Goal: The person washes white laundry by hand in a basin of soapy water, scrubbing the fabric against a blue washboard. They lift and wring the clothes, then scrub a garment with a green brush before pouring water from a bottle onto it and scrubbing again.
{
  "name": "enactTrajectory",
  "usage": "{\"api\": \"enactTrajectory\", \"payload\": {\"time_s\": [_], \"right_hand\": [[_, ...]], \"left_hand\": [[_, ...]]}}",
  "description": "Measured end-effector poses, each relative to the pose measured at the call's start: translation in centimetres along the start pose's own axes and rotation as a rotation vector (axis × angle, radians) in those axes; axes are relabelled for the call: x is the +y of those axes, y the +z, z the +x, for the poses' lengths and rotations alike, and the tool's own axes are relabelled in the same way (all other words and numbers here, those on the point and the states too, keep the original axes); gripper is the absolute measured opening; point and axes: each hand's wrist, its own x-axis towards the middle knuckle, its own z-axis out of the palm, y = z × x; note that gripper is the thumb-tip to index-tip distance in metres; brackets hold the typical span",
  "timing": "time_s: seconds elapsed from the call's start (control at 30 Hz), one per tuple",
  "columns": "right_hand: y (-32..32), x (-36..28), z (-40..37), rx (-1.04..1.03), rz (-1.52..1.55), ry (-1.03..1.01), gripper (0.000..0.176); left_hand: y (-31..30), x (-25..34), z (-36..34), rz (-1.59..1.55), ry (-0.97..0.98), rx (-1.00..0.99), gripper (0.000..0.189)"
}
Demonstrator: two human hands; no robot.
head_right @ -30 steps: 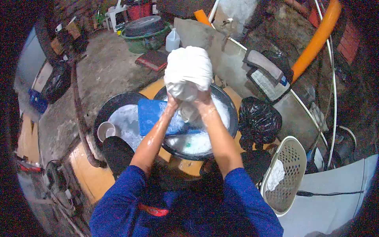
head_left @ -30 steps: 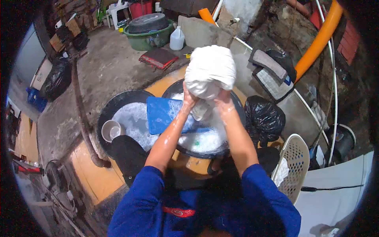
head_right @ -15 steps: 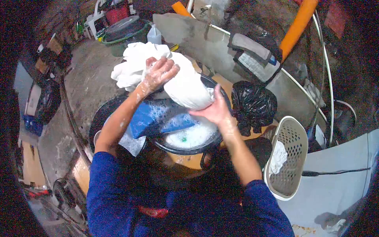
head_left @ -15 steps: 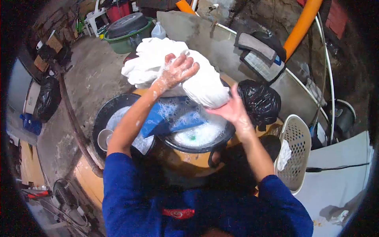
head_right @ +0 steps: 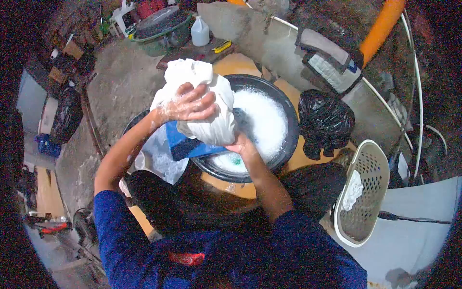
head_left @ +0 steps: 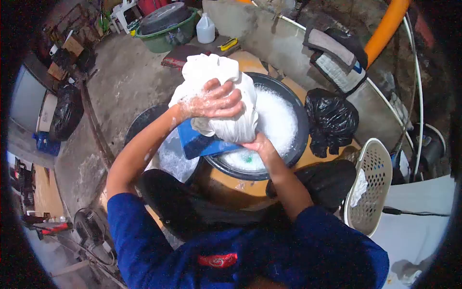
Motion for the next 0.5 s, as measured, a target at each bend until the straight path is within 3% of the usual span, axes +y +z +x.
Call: {"api": "enactTrajectory", "payload": {"time_s": [0.03,0.1,0.13,0.17,0.23,0.27,0.3,0.33,0.37,0.43,0.5], "right_hand": [[-0.1,0.5,-0.1,0.014,0.029,0.044,0.043],[-1.2,0.6,1.5,-0.014,0.097,-0.115,0.042],[-1.8,0.3,2.5,-0.028,0.131,-0.195,0.042],[-2.3,-0.1,3.4,-0.043,0.163,-0.276,0.042],[2.4,-3.5,0.9,0.492,-0.612,-0.660,0.036],[1.2,-5.2,1.9,0.545,-0.985,-0.982,0.031],[4.9,-7.1,0.4,0.324,-0.568,-0.895,0.024],[8.6,-9.0,-1.2,0.167,-0.130,-0.791,0.019],[8.8,-10.0,-0.8,0.144,-0.426,-0.901,0.025],[10.6,-12.0,-1.3,0.205,-0.888,-1.017,0.018],[14.4,-13.5,-2.4,0.035,-1.388,-1.288,0.017]], "left_hand": [[-0.4,0.1,0.0,-0.024,0.018,-0.033,0.037],[-0.9,0.3,-0.1,-0.058,0.051,-0.098,0.038],[-0.9,0.5,-0.5,-0.072,-0.019,-0.279,0.045],[-0.5,0.9,-1.3,-0.163,-0.191,-0.333,0.054],[0.9,1.4,-2.1,-0.168,-0.517,-0.475,0.056],[1.5,1.9,-2.5,-0.235,-0.706,-0.416,0.053],[1.6,1.7,-1.8,-0.386,-0.903,-0.579,0.063],[1.6,1.4,-1.6,-0.415,-0.929,-0.523,0.063],[1.6,1.3,-1.5,-0.452,-0.954,-0.473,0.063],[1.8,0.7,-1.4,-0.601,-0.924,-0.393,0.057],[2.8,0.7,-1.8,-0.737,-0.928,-0.287,0.052]]}}
